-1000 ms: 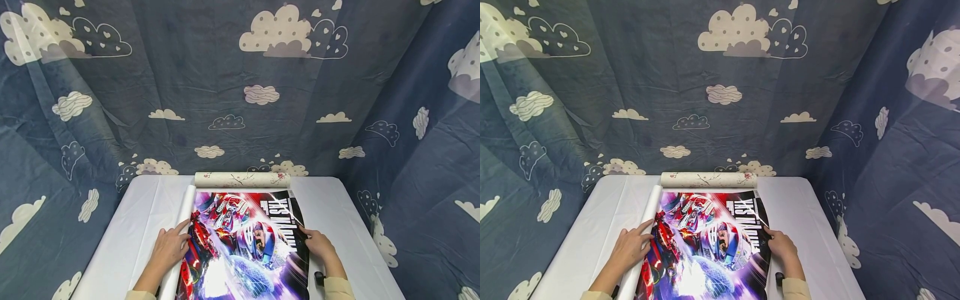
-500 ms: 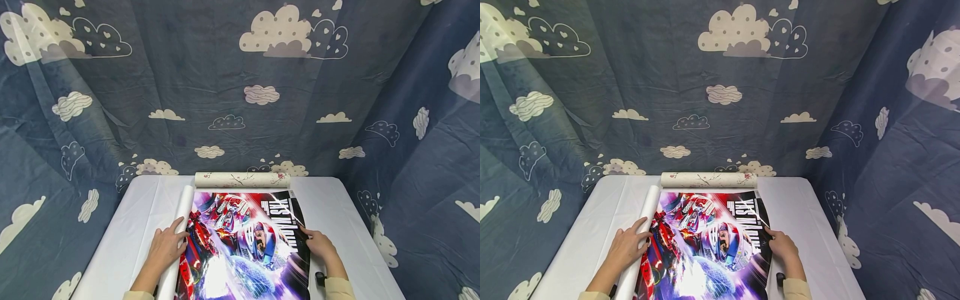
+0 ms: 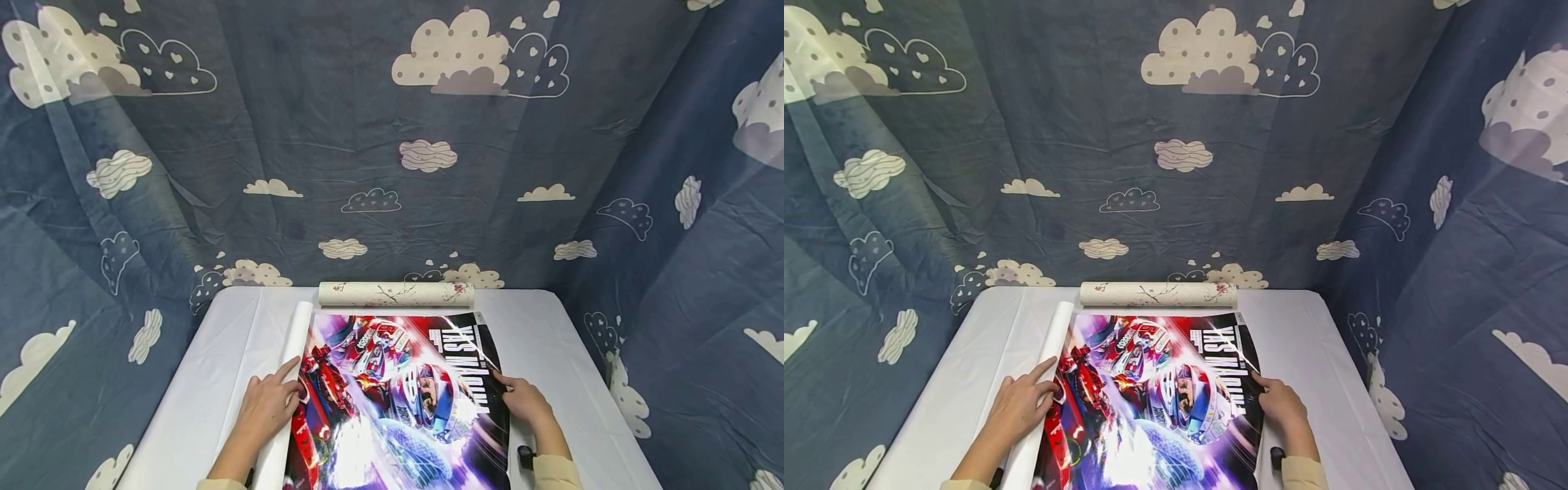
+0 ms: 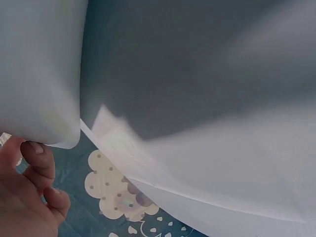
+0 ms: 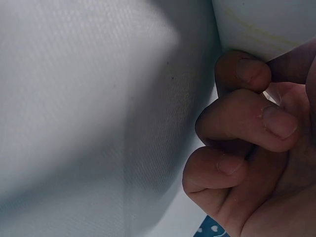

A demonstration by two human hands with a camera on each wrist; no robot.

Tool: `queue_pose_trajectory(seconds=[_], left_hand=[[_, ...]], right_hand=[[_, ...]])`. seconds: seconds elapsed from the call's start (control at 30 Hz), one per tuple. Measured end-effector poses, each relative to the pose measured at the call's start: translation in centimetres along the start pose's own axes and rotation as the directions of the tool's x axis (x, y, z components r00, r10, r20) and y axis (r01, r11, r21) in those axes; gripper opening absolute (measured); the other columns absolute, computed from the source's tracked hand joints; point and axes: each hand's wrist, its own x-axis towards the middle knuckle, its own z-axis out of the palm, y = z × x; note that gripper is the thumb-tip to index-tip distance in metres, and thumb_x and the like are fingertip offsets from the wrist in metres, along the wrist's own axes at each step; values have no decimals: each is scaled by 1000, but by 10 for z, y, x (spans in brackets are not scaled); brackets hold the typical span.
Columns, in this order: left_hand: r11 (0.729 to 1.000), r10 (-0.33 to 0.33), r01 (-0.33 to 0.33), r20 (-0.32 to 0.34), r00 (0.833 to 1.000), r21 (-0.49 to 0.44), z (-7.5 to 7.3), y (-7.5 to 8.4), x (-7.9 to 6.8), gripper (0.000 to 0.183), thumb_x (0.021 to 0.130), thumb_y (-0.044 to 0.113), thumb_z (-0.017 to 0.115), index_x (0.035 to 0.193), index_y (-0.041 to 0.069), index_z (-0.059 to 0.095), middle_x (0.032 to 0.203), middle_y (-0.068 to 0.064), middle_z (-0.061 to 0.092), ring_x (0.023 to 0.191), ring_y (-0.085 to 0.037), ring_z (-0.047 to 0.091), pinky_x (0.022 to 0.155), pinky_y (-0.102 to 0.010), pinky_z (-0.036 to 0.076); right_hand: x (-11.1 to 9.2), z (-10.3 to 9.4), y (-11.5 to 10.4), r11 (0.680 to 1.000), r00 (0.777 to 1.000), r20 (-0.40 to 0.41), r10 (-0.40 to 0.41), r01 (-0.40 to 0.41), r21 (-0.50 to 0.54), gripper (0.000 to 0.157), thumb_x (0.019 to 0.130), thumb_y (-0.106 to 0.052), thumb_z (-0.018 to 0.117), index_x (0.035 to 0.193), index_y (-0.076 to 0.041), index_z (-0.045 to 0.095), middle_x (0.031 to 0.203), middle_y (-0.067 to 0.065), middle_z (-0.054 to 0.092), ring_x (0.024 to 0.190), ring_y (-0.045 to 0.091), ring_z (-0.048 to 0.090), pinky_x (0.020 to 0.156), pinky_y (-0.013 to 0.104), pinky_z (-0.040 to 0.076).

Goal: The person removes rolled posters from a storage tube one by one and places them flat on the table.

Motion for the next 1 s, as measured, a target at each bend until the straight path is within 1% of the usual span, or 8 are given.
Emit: queue_pose_trajectory(seconds=[0.13, 0.23, 0.37, 0.47, 0.6, 0.73, 0.9, 1.0], left_hand=[[999, -35, 35, 21, 999, -14, -2, -3, 1, 19, 80, 35, 91, 84, 26, 75, 152, -4, 63, 68, -17, 57, 68, -33, 26], [998, -56, 56, 24, 998, -12, -3, -6, 1, 22, 79, 33, 92, 84, 25, 72, 152, -7, 62, 72, -20, 62, 67, -32, 26], [997, -72, 72, -2, 997, -9, -5, -10, -2, 16, 82, 23, 88, 90, 22, 75, 150, -11, 62, 79, -24, 66, 66, -32, 29], [997, -80, 79, -35, 996, -19, -6, -15, -4, 18, 82, 18, 86, 98, 19, 78, 146, -14, 63, 82, -28, 69, 65, -34, 36], [990, -135, 133, -35, 990, -54, -9, -20, -7, 22, 86, 13, 83, 107, 15, 78, 138, -15, 67, 78, -33, 69, 65, -41, 47], [969, -226, 226, 15, 974, -102, -15, -27, -8, 23, 91, 11, 77, 114, 12, 77, 122, -15, 72, 75, -35, 67, 66, -47, 53], [932, -291, 299, 69, 954, -203, -21, -39, -9, 24, 95, 7, 73, 119, 7, 76, 103, -18, 79, 80, -34, 74, 65, -48, 56], [891, -339, 370, 154, 928, -263, -25, -47, -7, 30, 97, 7, 69, 127, 8, 73, 94, -17, 79, 70, -26, 68, 59, -41, 49]], right_hand=[[0, 1, 2, 1000, 1000, -1, 24, -24, -5, 64, 86, -9, 57, 150, -13, 59, 146, 40, 54, 132, 61, 55, 93, 63, 52], [-1, 1, 4, 999, 999, -4, 37, -37, -7, 64, 86, -9, 56, 150, -14, 59, 148, 40, 52, 133, 61, 54, 94, 63, 51], [1, 1, 6, 999, 999, -10, 42, -42, -7, 65, 85, -9, 56, 150, -13, 59, 147, 41, 52, 124, 56, 60, 89, 58, 51], [1, 0, 7, 999, 999, -9, 44, -44, -3, 65, 85, -9, 57, 150, -13, 59, 147, 41, 52, 117, 50, 63, 87, 55, 51], [0, -1, 8, 999, 999, -5, 40, -40, -3, 66, 84, -9, 57, 151, -13, 58, 147, 41, 54, 104, 42, 62, 81, 48, 49], [-1, -2, 10, 999, 999, 2, 37, -37, 4, 68, 86, -10, 57, 153, -14, 56, 145, 40, 56, 95, 37, 58, 75, 41, 43], [-2, -3, 13, 1000, 1000, -4, 29, -29, 5, 66, 89, -11, 55, 155, -14, 54, 143, 40, 57, 94, 37, 59, 74, 41, 44], [-2, -1, 16, 998, 999, -4, 37, -37, 52, 67, 90, -10, 53, 157, -12, 51, 118, 36, 70, 78, 30, 63, 65, 38, 46]])
